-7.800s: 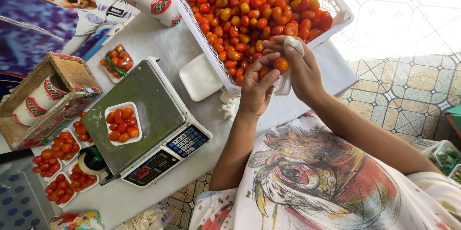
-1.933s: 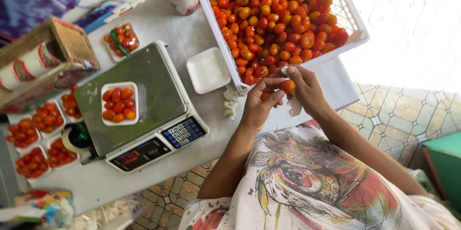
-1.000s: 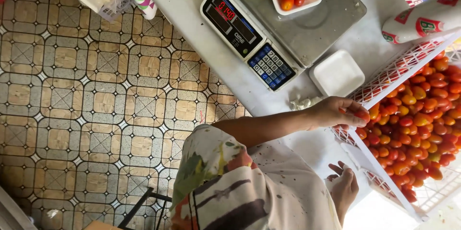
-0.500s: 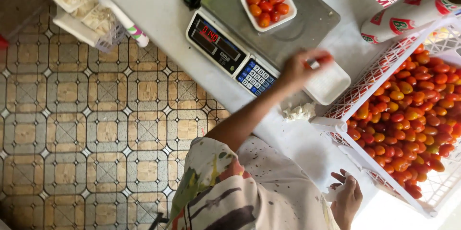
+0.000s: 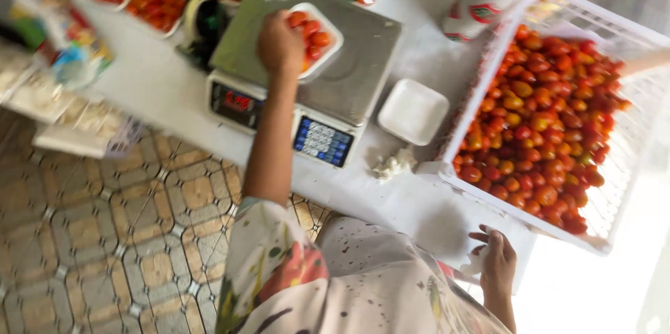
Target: The person sorts cherry tomatoes from a large bin into small plastic trays, wipes them with a cloth, and weighs the trays on a digital scale.
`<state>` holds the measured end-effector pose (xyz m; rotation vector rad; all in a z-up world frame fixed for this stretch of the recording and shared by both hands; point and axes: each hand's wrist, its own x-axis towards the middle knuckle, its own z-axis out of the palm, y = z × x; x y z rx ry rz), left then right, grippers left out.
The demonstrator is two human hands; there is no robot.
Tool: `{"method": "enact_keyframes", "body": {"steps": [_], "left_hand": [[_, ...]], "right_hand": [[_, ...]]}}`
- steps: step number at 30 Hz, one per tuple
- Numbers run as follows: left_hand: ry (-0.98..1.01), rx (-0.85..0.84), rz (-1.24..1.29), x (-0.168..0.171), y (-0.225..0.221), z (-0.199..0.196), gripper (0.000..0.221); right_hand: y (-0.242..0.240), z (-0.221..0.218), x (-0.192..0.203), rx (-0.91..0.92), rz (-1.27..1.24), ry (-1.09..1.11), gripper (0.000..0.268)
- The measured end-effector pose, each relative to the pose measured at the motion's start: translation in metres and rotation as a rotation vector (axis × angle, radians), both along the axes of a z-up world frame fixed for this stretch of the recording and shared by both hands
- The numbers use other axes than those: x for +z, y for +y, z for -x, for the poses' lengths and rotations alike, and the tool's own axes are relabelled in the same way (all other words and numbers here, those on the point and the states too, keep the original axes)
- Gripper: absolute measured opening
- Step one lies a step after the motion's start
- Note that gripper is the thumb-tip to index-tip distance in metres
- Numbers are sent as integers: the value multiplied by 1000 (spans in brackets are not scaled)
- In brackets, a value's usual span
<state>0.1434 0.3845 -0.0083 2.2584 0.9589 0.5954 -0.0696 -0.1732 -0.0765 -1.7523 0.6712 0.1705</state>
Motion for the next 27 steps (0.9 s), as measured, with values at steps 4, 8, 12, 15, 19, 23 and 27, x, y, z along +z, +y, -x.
{"method": "enact_keyframes", "body": {"steps": [4, 8, 12, 15, 19, 23, 27], "left_hand": [[50, -22, -133, -12, 13, -7, 20], [39, -97, -196, -19, 21, 0, 26], [66, -85, -181, -14, 28, 0, 38], [-71, -61, -163, -5, 33, 4, 40], [-147, -72, -49, 11, 42, 24, 42], [-200, -58, 184, -11, 29, 24, 21], [-27, -291, 659, 26, -60, 68, 34]], "right_hand": [[0, -3, 0, -10, 18, 22, 37], [11, -1, 31, -14, 65, 93, 39], [7, 10, 20, 41, 44, 54, 35], [10, 14, 26, 21, 30, 94, 33], [16, 14, 36, 24, 44, 113, 36], [9, 11, 25, 45, 71, 75, 35], [16, 11, 26, 111, 90, 54, 38]]}}
